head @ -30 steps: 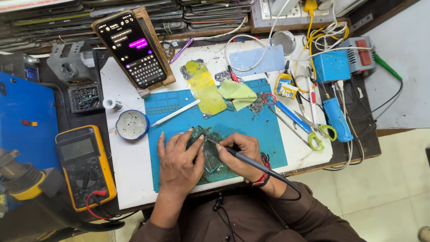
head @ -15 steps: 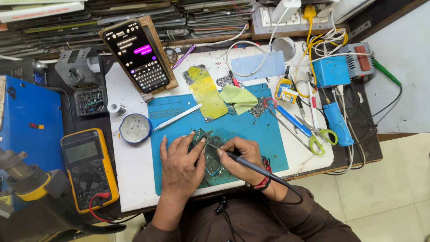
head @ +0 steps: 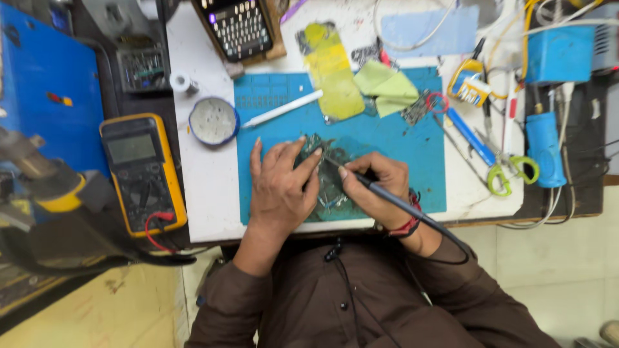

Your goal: The person uses a soldering iron to apply heat to specific points on a small green circuit board. They hold the board steady with their left hand while manipulating the soldering iron with their right hand. The person occasionally uses tweezers to adjust small components on the board.

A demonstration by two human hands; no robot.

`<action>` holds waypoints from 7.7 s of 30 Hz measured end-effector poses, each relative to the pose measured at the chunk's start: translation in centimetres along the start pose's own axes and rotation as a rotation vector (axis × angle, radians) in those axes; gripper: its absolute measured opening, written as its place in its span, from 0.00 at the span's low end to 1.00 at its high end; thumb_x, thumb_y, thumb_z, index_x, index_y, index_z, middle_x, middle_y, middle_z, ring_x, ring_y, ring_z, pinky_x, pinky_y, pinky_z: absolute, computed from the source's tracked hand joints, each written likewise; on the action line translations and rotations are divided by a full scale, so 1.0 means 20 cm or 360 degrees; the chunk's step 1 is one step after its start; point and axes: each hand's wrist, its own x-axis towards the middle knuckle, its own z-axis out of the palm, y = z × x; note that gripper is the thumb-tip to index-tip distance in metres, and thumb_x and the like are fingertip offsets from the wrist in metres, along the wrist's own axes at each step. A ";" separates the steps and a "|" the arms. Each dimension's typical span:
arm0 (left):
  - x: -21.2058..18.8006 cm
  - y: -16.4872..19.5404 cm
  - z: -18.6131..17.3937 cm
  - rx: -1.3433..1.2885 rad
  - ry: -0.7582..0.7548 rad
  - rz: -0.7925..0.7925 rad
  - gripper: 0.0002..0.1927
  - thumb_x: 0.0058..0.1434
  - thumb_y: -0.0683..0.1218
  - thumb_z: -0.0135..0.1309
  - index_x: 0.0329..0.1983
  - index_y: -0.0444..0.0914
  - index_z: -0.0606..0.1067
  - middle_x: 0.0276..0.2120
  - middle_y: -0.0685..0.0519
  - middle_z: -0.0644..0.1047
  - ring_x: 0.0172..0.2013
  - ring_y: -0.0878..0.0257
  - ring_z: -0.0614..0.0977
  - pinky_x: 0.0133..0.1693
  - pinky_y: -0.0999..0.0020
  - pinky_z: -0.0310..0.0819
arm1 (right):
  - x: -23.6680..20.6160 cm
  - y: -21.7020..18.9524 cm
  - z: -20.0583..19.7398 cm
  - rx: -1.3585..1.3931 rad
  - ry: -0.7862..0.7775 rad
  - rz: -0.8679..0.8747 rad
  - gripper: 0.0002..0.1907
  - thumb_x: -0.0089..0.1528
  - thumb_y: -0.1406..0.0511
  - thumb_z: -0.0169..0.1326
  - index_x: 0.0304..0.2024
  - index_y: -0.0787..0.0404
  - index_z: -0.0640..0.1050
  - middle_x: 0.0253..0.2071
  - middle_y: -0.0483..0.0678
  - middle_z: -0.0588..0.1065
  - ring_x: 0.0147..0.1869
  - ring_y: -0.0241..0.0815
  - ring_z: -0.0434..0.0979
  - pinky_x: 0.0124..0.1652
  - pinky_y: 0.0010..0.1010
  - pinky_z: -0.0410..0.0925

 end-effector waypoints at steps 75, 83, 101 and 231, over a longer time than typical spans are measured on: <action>0.04 -0.11 0.00 -0.0164 -0.0221 0.0017 0.42 0.53 0.53 0.63 0.71 0.37 0.64 0.64 0.51 0.74 0.64 0.49 0.71 0.71 0.31 0.31 | 0.06 -0.02 0.00 -0.0199 -0.0137 -0.0150 0.04 0.63 0.70 0.59 0.36 0.66 0.78 0.30 0.51 0.77 0.31 0.42 0.76 0.34 0.30 0.66; 0.04 -0.13 0.01 -0.0181 -0.0234 0.0009 0.41 0.53 0.53 0.62 0.69 0.38 0.66 0.63 0.51 0.74 0.64 0.50 0.71 0.71 0.31 0.30 | 0.07 -0.01 0.01 -0.0240 -0.0124 -0.0106 0.04 0.63 0.71 0.59 0.36 0.67 0.78 0.27 0.50 0.75 0.29 0.42 0.75 0.32 0.30 0.64; 0.04 -0.17 0.03 -0.0134 -0.0165 0.0038 0.39 0.58 0.57 0.64 0.69 0.37 0.66 0.58 0.50 0.75 0.61 0.51 0.73 0.71 0.31 0.30 | 0.06 0.04 0.04 -0.0092 0.0020 -0.0045 0.06 0.67 0.69 0.59 0.42 0.66 0.76 0.32 0.50 0.75 0.31 0.39 0.73 0.34 0.28 0.65; -0.01 -0.21 0.07 -0.0215 -0.0116 0.0025 0.36 0.62 0.54 0.63 0.70 0.39 0.66 0.52 0.54 0.78 0.55 0.57 0.76 0.72 0.32 0.31 | 0.08 0.11 0.10 -0.0326 -0.0075 -0.0284 0.07 0.68 0.69 0.56 0.36 0.64 0.72 0.26 0.48 0.71 0.28 0.41 0.69 0.29 0.29 0.61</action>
